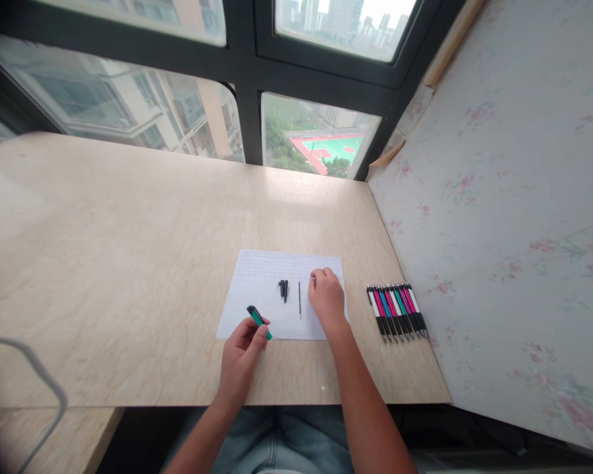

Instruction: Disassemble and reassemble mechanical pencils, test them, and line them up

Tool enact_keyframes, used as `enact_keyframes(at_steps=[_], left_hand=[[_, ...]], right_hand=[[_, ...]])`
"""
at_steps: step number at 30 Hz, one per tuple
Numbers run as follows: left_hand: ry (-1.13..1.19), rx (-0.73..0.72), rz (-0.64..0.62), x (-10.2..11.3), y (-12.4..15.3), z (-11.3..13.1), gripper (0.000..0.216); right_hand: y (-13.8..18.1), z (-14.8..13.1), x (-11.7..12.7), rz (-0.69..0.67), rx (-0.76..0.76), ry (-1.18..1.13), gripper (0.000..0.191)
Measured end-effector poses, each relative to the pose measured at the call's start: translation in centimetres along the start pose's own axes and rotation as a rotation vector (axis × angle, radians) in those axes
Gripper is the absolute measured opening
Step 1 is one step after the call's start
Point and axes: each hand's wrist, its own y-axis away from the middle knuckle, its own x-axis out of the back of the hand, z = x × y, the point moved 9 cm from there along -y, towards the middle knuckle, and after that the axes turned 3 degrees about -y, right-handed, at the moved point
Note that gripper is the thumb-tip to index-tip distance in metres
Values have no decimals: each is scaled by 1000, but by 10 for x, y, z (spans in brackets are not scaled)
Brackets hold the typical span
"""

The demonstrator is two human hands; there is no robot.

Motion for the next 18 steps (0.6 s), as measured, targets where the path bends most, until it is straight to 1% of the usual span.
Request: enact_keyframes(at_steps=[6,8,10,14,16,18], left_hand=[[-21,-5,13,1,1,2,23],[-24,-16,15,1,1,4,23],[-32,-31,18,1,1,6,23],[-64,-55,2,-1,1,4,24],[-111,-86,-29,-4,1,4,21],[-197,-129,-78,-11,2,5,18]], right_hand=[[12,-20,-9,-105,61,-88,17],[14,-24,-9,-123,62,-130,18],[15,-25,-5,-108,38,-194,20],[28,-20,9,-48,-66,-404,21],[43,-26,12,-90,-91,-546,21],[61,-41,11,-189,-71,-666,20]])
